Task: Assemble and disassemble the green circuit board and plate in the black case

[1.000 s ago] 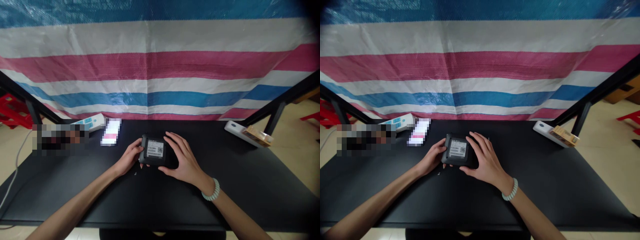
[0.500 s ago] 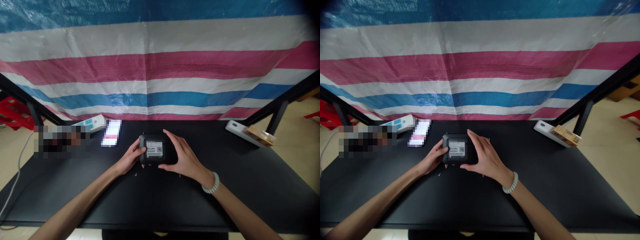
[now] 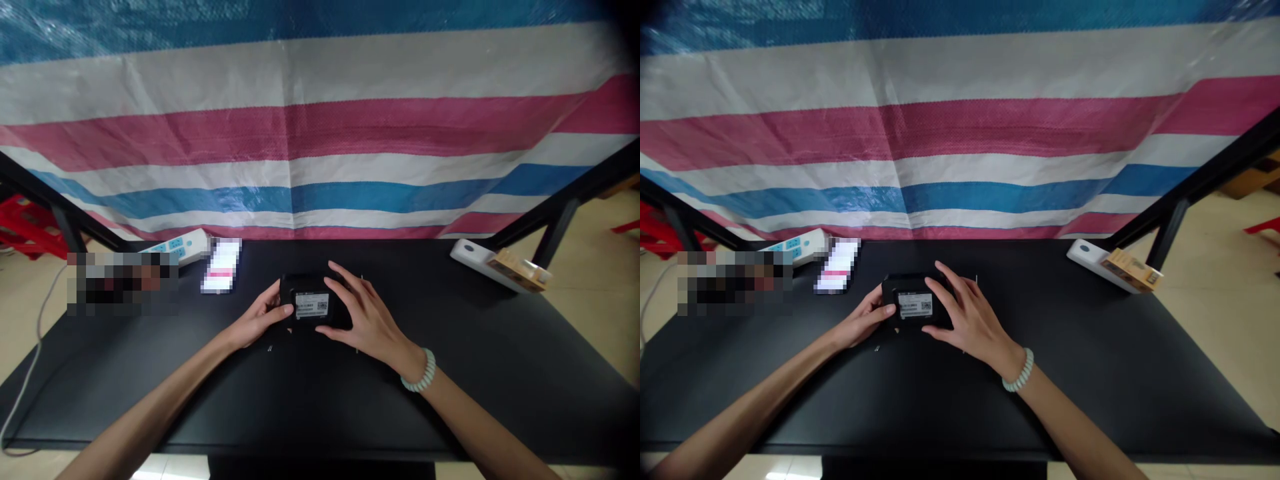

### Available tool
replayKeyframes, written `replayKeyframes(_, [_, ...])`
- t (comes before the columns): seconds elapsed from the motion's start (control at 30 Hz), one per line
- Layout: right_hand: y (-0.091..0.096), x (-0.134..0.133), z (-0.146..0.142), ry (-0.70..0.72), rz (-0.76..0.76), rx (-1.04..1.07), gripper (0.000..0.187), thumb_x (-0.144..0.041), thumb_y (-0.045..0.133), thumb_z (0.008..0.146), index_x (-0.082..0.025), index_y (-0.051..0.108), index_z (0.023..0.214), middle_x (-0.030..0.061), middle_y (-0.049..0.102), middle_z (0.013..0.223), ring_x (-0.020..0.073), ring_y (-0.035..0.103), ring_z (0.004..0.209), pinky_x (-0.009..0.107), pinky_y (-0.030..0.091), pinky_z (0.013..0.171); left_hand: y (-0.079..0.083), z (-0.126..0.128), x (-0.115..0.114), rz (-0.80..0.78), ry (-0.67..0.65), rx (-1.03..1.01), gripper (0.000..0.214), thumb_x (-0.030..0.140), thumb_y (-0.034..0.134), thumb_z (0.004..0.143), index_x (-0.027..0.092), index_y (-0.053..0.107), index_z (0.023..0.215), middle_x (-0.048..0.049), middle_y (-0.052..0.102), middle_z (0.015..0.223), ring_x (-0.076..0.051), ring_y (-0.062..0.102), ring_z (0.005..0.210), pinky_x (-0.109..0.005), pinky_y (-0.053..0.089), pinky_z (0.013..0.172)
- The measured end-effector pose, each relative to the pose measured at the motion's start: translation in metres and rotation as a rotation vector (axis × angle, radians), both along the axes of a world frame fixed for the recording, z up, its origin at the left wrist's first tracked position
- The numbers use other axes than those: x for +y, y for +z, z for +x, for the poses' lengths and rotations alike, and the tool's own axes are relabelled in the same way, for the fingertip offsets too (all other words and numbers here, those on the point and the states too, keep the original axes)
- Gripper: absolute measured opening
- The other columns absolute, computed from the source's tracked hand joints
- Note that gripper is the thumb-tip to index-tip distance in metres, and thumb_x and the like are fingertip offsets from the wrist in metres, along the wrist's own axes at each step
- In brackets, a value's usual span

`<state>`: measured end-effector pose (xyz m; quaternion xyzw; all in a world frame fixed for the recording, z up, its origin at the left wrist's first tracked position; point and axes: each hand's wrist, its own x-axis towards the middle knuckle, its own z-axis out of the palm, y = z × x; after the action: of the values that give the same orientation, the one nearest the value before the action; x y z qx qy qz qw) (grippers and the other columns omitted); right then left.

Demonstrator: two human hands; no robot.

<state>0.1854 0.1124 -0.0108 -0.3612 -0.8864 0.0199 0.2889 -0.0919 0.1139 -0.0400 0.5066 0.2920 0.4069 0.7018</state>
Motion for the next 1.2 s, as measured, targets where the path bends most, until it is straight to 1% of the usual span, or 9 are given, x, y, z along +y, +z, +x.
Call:
replayKeyframes(0.1, [0.003,-0.004,-0.004,-0.005,0.006,-0.042,0.099,-0.041,0.078,0.096,-0.032,0.016,0.172,0.0196,0.027,0.176,0.0408,0.045,0.154,0.068,0.05,0.118,0.0,0.0,0.0,0.006,-0.014,0.031,0.062,0.033,0.072,0.101,0.029,0.051,0.159,-0.0138,0.07,0.133,-0.023,0.071,0.1,-0.027,0.064,0.071])
replayKeyframes(0.2, [0.005,-0.006,-0.008,-0.013,-0.026,-0.022,0.1,-0.042,0.081,0.093,-0.031,0.02,0.171,0.0187,0.027,0.175,0.0397,0.044,0.155,0.063,0.051,0.119,0.001,0.001,-0.001,0.012,-0.003,0.047,0.061,0.035,0.072,0.101,0.028,0.052,0.159,-0.0137,0.07,0.133,-0.023,0.071,0.099,-0.028,0.065,0.07])
replayKeyframes(0.3, [0.004,-0.007,-0.01,-0.023,-0.043,0.032,0.099,-0.042,0.082,0.092,-0.029,0.022,0.17,0.0177,0.03,0.173,0.0375,0.046,0.154,0.058,0.054,0.118,0.004,0.004,-0.002,0.003,0.034,0.026,0.059,0.035,0.073,0.101,0.026,0.054,0.156,-0.0138,0.07,0.132,-0.023,0.072,0.1,-0.028,0.066,0.072])
replayKeyframes(0.43, [0.004,-0.007,-0.011,-0.066,-0.067,0.103,0.104,-0.048,0.087,0.085,-0.029,0.025,0.167,0.0166,0.041,0.168,0.038,0.053,0.148,0.06,0.056,0.116,0.01,0.007,-0.001,-0.036,0.064,-0.006,0.055,0.038,0.073,0.1,0.025,0.057,0.151,-0.0127,0.074,0.124,-0.021,0.075,0.085,-0.026,0.065,0.063])
replayKeyframes(0.6, [0.006,-0.003,-0.008,-0.083,-0.16,0.1,0.116,-0.05,0.092,0.077,-0.028,0.022,0.166,0.015,0.046,0.166,0.037,0.054,0.147,0.06,0.053,0.119,0.014,0.008,0.002,-0.086,0.07,0.003,0.048,0.04,0.072,0.1,0.021,0.058,0.142,-0.0095,0.077,0.104,-0.018,0.075,0.065,-0.023,0.061,0.048])
replayKeyframes(0.7, [0.008,0.0,-0.004,-0.059,-0.207,0.091,0.118,-0.049,0.092,0.077,-0.029,0.02,0.168,0.0139,0.046,0.166,0.036,0.052,0.15,0.059,0.05,0.122,0.014,0.008,0.002,-0.097,0.088,0.005,0.046,0.04,0.073,0.1,0.02,0.058,0.137,-0.0082,0.077,0.099,-0.018,0.075,0.062,-0.022,0.059,0.045])
replayKeyframes(0.87, [0.008,0.003,0.0,-0.031,-0.286,0.059,0.121,-0.046,0.092,0.077,-0.032,0.016,0.17,0.0128,0.042,0.169,0.0363,0.049,0.152,0.059,0.05,0.122,0.014,0.008,0.004,-0.119,0.083,-0.012,0.048,0.043,0.074,0.098,0.016,0.057,0.134,-0.0093,0.078,0.095,-0.019,0.075,0.058,-0.023,0.058,0.044])
replayKeyframes(1.0, [0.004,0.004,0.001,-0.022,-0.26,0.022,0.122,-0.049,0.089,0.081,-0.032,0.01,0.173,0.013,0.042,0.17,0.0371,0.048,0.153,0.059,0.05,0.122,0.014,0.007,0.007,-0.15,0.068,-0.036,0.045,0.042,0.073,0.098,0.013,0.059,0.129,-0.0107,0.078,0.093,-0.02,0.075,0.057,-0.024,0.058,0.044])
replayKeyframes(1.2, [0.001,0.005,0.002,-0.003,-0.191,0.022,0.123,-0.048,0.088,0.082,-0.03,0.008,0.174,0.0142,0.042,0.169,0.0375,0.05,0.152,0.058,0.051,0.121,0.007,0.002,0.012,-0.18,0.011,-0.139,0.044,0.041,0.064,0.097,0.016,0.058,0.133,-0.0101,0.079,0.094,-0.025,0.078,0.064,-0.03,0.063,0.051])
